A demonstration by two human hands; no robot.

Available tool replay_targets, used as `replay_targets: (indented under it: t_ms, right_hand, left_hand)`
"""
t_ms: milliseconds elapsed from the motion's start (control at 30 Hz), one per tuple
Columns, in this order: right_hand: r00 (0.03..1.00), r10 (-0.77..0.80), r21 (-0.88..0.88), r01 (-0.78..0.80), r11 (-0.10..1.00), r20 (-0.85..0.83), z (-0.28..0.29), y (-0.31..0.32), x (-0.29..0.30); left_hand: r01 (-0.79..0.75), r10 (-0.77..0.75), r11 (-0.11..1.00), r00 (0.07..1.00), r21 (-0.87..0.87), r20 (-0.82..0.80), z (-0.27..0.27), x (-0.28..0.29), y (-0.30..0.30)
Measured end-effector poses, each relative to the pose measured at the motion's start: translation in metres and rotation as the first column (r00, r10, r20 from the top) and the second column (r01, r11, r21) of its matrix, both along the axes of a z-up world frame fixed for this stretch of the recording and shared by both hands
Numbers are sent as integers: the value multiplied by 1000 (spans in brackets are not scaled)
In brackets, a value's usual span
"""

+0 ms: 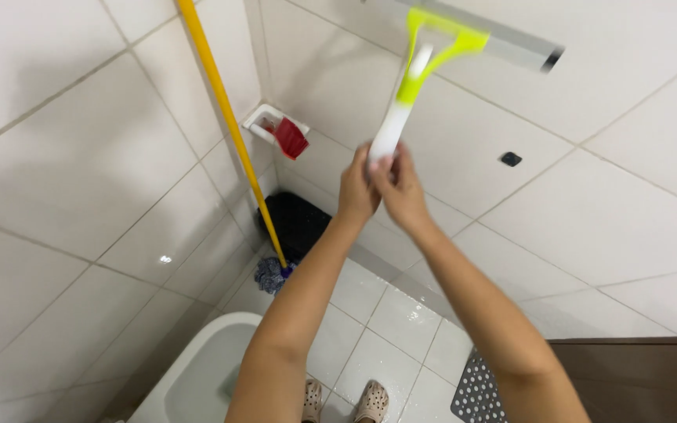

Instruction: The person uses a squeegee to wipe water off the tiled walls of a bathroom. They move the squeegee across various sections of the wall, including areas near the sink, toilet, and washing machine. The person also briefly handles a purple cup and a red scoop.

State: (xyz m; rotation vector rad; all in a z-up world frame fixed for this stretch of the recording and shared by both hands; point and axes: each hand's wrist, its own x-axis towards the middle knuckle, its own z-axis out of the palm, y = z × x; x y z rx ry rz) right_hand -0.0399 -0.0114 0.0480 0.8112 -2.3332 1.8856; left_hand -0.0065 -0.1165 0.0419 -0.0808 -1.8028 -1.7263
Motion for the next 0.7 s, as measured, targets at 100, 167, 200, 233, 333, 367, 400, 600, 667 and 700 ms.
replay_targets:
  t_ms: [100, 167, 200, 233, 333, 367, 400, 600, 667, 700]
  right_hand:
    - [998, 54, -34, -54, 998, -15, 64, -16, -6]
    - [999, 47, 13, -47, 999, -14, 55, -24, -19]
    - [999, 35, 56, -34, 998, -13, 49, -28, -26]
    - [999, 35, 56, -34, 998, -12, 28, -29, -31]
    - [999, -14, 202, 5, 979, 44, -27, -33, -41]
    - [993, -29, 301, -7, 954, 115, -44, -32, -38]
    - [982, -52, 396, -26, 918, 184, -61, -31, -34]
    - [953, -11, 393, -115, 912, 303, -264, 8, -12]
    - [872, -19, 337, -169, 926, 490, -243, 11, 26]
    - [758, -18, 271, -211, 939, 653, -231, 13, 45]
  left_hand:
    - [-61, 69, 996, 986, -58, 154, 64, -25, -9]
    - [-50, 40, 998, 980, 48, 193, 60, -39, -12]
    - [-37, 3, 988, 974, 148, 228, 57, -46, -13]
    - [-37, 2, 988, 973, 148, 229, 23, -59, -14]
    - [-18, -36, 970, 976, 243, 217, -79, -91, -18]
    - [28, -104, 941, 972, 336, 210, -114, -92, -18]
    - [72, -171, 901, 965, 427, 199, -151, -94, -17]
    - [-9, -222, 921, 809, 389, 544, -276, -15, 9]
    - [24, -255, 939, 717, 343, 649, -287, 20, 8]
    - [64, -274, 952, 615, 300, 739, -292, 36, 8]
